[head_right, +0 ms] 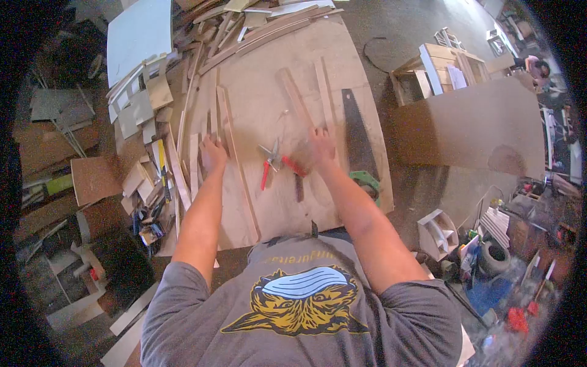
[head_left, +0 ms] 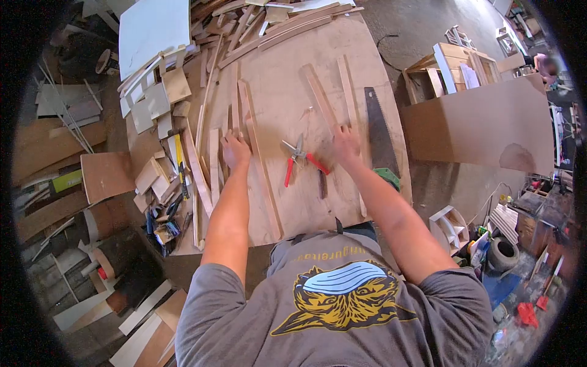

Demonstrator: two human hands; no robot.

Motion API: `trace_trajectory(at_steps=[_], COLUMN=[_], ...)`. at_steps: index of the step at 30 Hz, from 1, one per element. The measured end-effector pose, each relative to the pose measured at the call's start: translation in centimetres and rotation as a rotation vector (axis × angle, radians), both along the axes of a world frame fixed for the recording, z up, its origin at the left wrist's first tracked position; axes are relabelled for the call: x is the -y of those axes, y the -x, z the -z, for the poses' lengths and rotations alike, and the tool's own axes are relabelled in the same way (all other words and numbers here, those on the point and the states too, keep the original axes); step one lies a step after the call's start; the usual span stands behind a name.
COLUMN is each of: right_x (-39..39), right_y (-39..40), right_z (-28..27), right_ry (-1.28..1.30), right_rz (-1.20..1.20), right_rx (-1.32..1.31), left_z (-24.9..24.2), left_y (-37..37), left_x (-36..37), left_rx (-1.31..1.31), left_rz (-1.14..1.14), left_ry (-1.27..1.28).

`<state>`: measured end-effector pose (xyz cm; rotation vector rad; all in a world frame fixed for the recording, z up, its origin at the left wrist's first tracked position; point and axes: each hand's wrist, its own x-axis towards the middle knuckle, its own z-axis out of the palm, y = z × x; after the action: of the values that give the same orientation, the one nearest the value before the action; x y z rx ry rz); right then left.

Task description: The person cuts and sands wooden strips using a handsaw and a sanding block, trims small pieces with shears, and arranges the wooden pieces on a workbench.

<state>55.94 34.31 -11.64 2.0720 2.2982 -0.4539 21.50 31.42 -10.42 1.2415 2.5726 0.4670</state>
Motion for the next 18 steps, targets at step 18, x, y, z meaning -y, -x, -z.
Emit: trace_trajectory(at_steps=[18], right_x=[2.5], right_y=[-1.7], right_z=[1.4], right_ry=[0.153], right_rz=[0.394], right_rx=[-0.652], left_z=[-0.9], left_y=[-4.6], left_x=[6.0], left_rx=[0.884], left_rz=[-0.106], left_ry=[-0.222])
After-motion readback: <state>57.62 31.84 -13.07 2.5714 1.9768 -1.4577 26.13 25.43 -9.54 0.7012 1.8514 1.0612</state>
